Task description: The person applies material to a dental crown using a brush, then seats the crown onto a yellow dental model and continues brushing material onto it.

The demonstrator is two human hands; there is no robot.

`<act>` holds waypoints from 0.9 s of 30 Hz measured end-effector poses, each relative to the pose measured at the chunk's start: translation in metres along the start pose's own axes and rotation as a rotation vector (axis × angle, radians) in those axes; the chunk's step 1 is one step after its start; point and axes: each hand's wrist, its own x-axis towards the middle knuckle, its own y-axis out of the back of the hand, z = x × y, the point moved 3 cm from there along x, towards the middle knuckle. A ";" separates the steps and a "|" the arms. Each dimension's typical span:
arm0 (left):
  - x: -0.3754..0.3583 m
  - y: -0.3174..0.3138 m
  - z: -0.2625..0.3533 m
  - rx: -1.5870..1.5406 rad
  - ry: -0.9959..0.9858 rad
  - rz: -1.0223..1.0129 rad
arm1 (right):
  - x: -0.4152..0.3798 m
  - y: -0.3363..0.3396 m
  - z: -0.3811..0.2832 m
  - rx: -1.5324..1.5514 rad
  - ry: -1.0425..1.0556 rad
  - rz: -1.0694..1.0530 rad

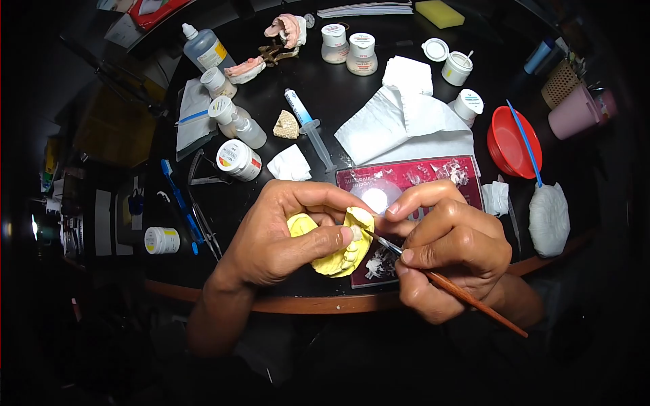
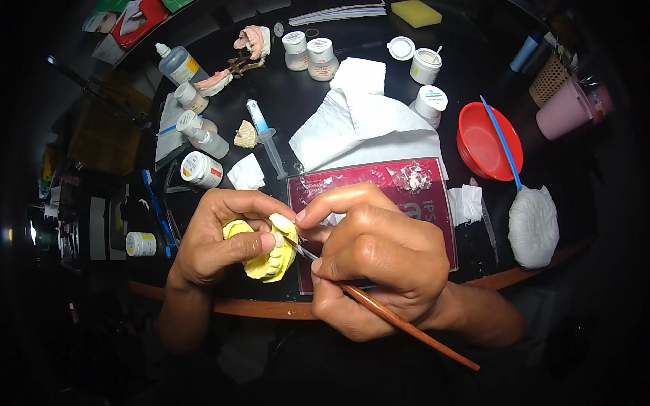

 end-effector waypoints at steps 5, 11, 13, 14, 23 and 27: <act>0.000 0.000 0.002 0.141 -0.053 0.022 | 0.001 0.000 0.000 -0.011 -0.006 0.010; 0.001 -0.004 0.004 0.343 -0.158 0.098 | 0.001 0.002 -0.003 -0.043 -0.011 -0.011; 0.000 -0.007 0.003 0.328 -0.171 0.143 | 0.001 0.002 -0.003 -0.047 -0.007 -0.018; 0.000 -0.007 0.003 0.321 -0.177 0.166 | 0.002 0.002 -0.004 -0.051 -0.010 -0.027; -0.001 -0.007 0.005 0.256 -0.138 0.154 | 0.005 -0.001 0.003 -0.170 -0.065 0.103; -0.002 -0.005 0.004 0.294 -0.197 0.097 | 0.004 -0.008 0.007 -0.134 -0.255 0.152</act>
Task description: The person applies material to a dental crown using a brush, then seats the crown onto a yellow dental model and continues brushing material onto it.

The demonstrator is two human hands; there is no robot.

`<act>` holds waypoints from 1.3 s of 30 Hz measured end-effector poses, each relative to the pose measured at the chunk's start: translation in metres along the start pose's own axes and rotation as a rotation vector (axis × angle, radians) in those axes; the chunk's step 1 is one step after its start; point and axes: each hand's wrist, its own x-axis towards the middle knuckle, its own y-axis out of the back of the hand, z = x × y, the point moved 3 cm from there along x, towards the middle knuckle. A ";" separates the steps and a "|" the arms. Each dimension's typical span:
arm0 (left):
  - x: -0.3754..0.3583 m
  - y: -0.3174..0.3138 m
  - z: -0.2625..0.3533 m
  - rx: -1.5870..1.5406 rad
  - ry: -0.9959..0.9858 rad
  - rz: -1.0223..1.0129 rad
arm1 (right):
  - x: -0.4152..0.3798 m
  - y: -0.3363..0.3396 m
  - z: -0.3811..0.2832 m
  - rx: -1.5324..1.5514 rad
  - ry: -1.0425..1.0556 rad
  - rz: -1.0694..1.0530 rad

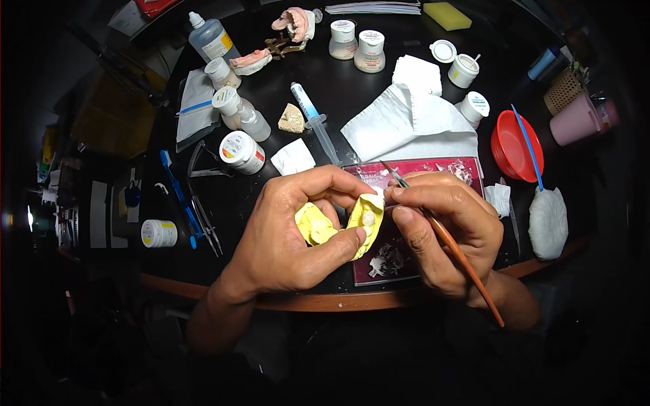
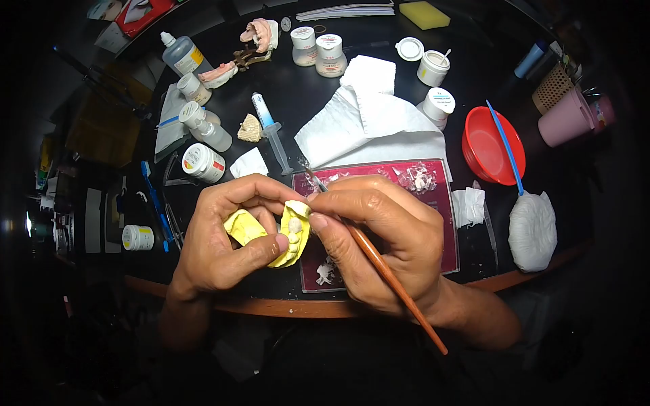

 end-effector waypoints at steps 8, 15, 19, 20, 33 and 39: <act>-0.001 -0.003 0.001 -0.034 0.047 0.055 | -0.003 0.003 0.005 0.038 -0.086 -0.090; -0.002 -0.001 0.003 -0.120 0.071 0.096 | -0.003 0.003 0.007 0.086 -0.100 0.072; -0.001 -0.005 0.000 -0.182 0.054 0.141 | -0.005 0.003 0.006 0.048 -0.035 0.110; 0.000 -0.006 -0.001 -0.205 0.064 0.150 | -0.006 0.002 0.005 0.039 -0.031 0.117; 0.001 -0.012 -0.007 -0.042 -0.191 0.237 | -0.004 0.002 0.002 -0.038 0.180 0.018; 0.001 -0.013 -0.004 0.070 -0.269 0.323 | -0.005 0.000 0.004 -0.014 0.151 0.009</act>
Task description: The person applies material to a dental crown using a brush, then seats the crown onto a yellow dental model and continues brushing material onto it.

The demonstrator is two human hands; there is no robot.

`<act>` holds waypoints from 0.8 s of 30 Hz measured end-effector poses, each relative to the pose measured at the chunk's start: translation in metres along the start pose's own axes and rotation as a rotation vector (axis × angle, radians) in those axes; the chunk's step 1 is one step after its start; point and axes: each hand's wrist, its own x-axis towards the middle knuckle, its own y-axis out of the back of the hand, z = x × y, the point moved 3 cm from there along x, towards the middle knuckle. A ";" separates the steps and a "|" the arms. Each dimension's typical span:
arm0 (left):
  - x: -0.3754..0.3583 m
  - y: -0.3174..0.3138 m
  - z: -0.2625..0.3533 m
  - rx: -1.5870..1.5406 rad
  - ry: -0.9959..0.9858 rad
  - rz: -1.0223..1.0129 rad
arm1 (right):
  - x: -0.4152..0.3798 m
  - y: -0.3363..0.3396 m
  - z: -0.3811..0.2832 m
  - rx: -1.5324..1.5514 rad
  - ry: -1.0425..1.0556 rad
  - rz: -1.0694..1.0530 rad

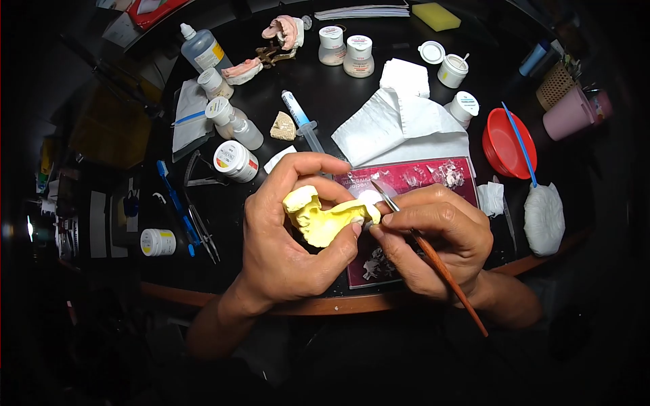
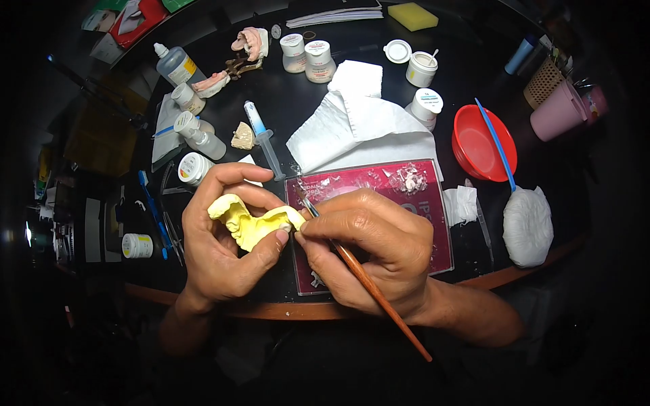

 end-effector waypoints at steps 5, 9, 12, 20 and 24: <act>0.001 0.003 0.002 0.110 -0.090 0.054 | 0.001 0.004 0.001 0.040 0.008 0.017; 0.000 0.006 0.005 0.199 -0.158 0.056 | 0.002 0.010 -0.008 0.053 -0.048 -0.015; -0.001 0.004 0.004 0.171 -0.152 0.075 | 0.003 0.011 -0.006 0.046 0.086 -0.054; -0.003 0.006 0.009 0.336 -0.254 0.112 | 0.004 0.012 -0.009 0.003 0.115 -0.057; -0.004 0.005 0.008 0.334 -0.236 0.119 | 0.004 0.011 -0.009 0.009 0.103 -0.049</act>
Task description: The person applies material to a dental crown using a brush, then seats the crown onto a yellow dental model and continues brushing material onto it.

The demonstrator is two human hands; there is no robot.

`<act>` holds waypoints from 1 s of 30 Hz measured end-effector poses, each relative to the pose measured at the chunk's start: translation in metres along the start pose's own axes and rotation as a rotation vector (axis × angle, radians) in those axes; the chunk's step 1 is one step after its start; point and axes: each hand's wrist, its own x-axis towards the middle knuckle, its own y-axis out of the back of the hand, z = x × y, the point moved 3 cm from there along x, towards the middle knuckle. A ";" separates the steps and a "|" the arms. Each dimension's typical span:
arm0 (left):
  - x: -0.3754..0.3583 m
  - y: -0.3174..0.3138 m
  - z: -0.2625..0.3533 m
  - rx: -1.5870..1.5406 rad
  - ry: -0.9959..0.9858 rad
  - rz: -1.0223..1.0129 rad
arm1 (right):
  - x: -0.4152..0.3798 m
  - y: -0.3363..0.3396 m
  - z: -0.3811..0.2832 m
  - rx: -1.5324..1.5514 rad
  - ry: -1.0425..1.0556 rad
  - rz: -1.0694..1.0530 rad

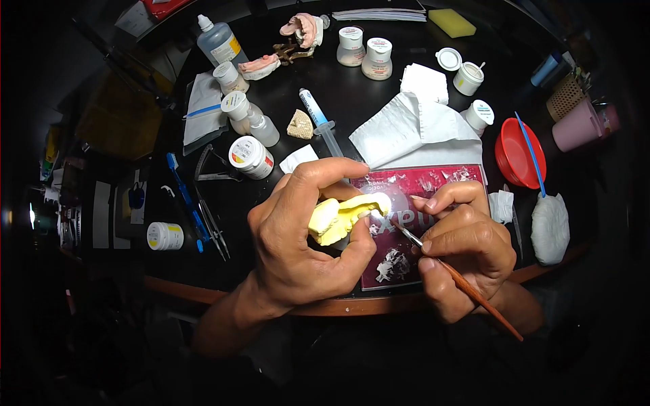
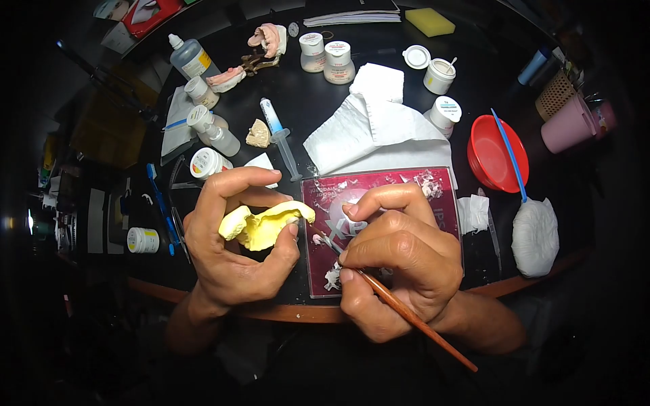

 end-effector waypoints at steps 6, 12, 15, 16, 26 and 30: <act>0.010 0.015 -0.006 0.012 -0.096 0.058 | 0.004 -0.002 -0.001 -0.044 -0.020 -0.074; 0.011 0.030 -0.008 0.028 0.018 0.074 | -0.010 -0.016 0.014 -0.110 -0.196 -0.248; 0.012 0.028 -0.004 0.065 0.031 0.057 | -0.008 -0.018 0.014 -0.150 -0.189 -0.225; 0.012 0.029 -0.004 0.070 0.021 0.046 | -0.006 -0.019 0.013 -0.154 -0.189 -0.218; 0.013 0.025 0.005 0.133 0.067 0.014 | -0.007 -0.019 0.016 -0.185 -0.200 -0.216; 0.009 0.025 -0.001 0.141 0.039 0.022 | -0.007 -0.019 0.018 -0.197 -0.183 -0.215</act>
